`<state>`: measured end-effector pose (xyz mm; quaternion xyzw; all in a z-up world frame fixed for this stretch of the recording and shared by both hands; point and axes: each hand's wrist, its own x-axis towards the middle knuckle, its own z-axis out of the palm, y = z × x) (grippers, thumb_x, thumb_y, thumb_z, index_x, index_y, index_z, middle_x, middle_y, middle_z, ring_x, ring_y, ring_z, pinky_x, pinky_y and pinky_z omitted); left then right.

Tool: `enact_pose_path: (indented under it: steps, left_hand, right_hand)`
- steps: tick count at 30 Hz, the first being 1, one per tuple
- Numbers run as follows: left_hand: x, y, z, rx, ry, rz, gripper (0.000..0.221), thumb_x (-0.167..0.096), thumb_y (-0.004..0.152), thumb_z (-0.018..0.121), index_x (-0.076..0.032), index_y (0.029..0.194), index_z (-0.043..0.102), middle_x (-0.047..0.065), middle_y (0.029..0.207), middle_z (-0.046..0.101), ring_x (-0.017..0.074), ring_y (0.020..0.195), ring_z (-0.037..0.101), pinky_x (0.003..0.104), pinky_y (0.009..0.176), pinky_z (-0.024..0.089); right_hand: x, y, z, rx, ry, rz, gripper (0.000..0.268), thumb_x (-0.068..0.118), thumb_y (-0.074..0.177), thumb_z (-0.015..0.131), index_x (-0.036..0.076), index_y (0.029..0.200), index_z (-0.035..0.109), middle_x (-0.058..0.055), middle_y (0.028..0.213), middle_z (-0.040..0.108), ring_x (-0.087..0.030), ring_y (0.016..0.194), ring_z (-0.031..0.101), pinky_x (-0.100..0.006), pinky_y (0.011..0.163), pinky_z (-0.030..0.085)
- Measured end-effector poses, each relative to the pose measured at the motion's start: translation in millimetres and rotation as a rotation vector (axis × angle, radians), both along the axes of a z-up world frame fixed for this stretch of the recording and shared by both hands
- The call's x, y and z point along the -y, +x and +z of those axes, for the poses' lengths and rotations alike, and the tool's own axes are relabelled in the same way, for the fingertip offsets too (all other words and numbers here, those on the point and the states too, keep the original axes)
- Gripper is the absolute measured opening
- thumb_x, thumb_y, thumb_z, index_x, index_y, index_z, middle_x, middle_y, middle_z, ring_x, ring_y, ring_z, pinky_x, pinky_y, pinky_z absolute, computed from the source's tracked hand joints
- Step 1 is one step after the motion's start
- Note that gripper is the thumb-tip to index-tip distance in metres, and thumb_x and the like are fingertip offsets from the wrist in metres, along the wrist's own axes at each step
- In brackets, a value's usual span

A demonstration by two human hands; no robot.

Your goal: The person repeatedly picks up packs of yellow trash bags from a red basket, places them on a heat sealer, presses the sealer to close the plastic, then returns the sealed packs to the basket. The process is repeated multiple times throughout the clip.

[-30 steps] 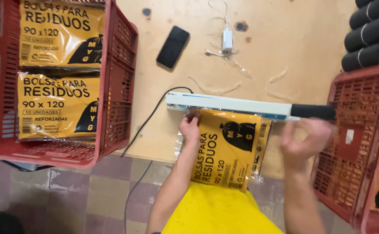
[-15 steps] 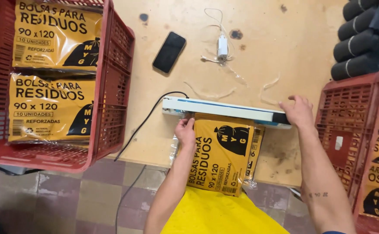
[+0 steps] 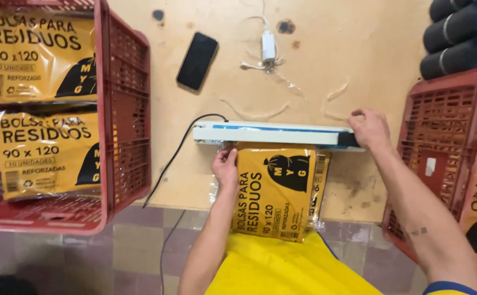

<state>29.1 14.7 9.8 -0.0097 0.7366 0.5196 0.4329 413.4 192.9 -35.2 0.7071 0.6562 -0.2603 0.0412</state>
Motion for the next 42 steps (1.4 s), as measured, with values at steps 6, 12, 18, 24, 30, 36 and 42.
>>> enact_pose_path:
  steps: [6, 12, 18, 24, 30, 36, 42]
  left_hand:
    - [8, -5, -3, 0.017, -0.026, -0.032, 0.014, -0.021, 0.083, 0.083, -0.014, 0.091, 0.073, -0.001, 0.070, 0.062, 0.0080, 0.064, 0.058, 0.021, 0.054, 0.048]
    - [18, -7, 6, 0.041, -0.046, -0.131, 0.019, -0.023, 0.083, 0.084, -0.013, 0.097, 0.076, 0.001, 0.074, 0.067, 0.0099, 0.065, 0.061, 0.022, 0.056, 0.052]
    - [19, -6, 3, 0.066, -0.035, -0.216, 0.027, -0.024, 0.080, 0.088, -0.013, 0.101, 0.076, 0.001, 0.081, 0.071, 0.0101, 0.071, 0.064, 0.024, 0.062, 0.055]
    - [18, -9, 13, 0.013, -0.032, -0.337, 0.034, -0.027, 0.076, 0.091, -0.013, 0.103, 0.077, 0.002, 0.087, 0.072, 0.0129, 0.079, 0.065, 0.027, 0.069, 0.055]
    - [18, -3, 2, -0.175, -0.196, -0.566, 0.042, -0.043, 0.072, 0.090, -0.023, 0.107, 0.078, 0.000, 0.100, 0.076, 0.0167, 0.098, 0.071, 0.033, 0.084, 0.056]
    - [19, 6, 17, -0.211, -0.101, -0.547, 0.033, -0.037, 0.076, 0.088, -0.018, 0.101, 0.077, 0.003, 0.094, 0.076, 0.0180, 0.093, 0.070, 0.035, 0.082, 0.055]
    - [56, 10, 15, -0.158, 0.192, -0.515, 0.027, -0.016, 0.081, 0.085, -0.003, 0.102, 0.075, 0.013, 0.090, 0.072, 0.0210, 0.091, 0.065, 0.039, 0.083, 0.055]
  right_hand:
    - [-6, -13, 12, 0.014, -0.038, -0.024, 0.048, 0.057, 0.091, 0.059, 0.026, 0.124, 0.074, -0.010, 0.130, 0.068, -0.033, 0.128, 0.060, -0.044, 0.116, 0.040]
    - [-4, -19, 18, 0.000, -0.058, -0.050, 0.049, 0.055, 0.091, 0.059, 0.022, 0.124, 0.075, -0.013, 0.131, 0.067, -0.037, 0.129, 0.059, -0.046, 0.115, 0.042]
    - [-6, -18, 13, -0.016, -0.051, -0.062, 0.052, 0.058, 0.091, 0.058, 0.021, 0.124, 0.075, -0.013, 0.130, 0.067, -0.038, 0.128, 0.059, -0.047, 0.114, 0.042]
    - [-11, -28, 19, -0.006, -0.070, -0.084, 0.055, 0.058, 0.089, 0.056, 0.021, 0.124, 0.076, -0.013, 0.129, 0.069, -0.037, 0.128, 0.060, -0.048, 0.113, 0.043]
    - [-5, -49, 63, -0.008, -0.026, -0.090, 0.050, 0.050, 0.087, 0.055, 0.020, 0.119, 0.078, -0.012, 0.125, 0.072, -0.037, 0.125, 0.063, -0.048, 0.110, 0.046]
    - [10, -70, 175, -0.130, -0.043, -0.035, 0.069, 0.062, 0.089, 0.058, 0.009, 0.131, 0.070, -0.019, 0.137, 0.067, -0.039, 0.133, 0.057, -0.053, 0.114, 0.041]
    - [72, -82, 257, -0.597, 0.851, 0.134, 0.045, 0.035, 0.093, 0.081, 0.009, 0.127, 0.069, -0.012, 0.123, 0.066, -0.033, 0.121, 0.060, -0.044, 0.109, 0.046]
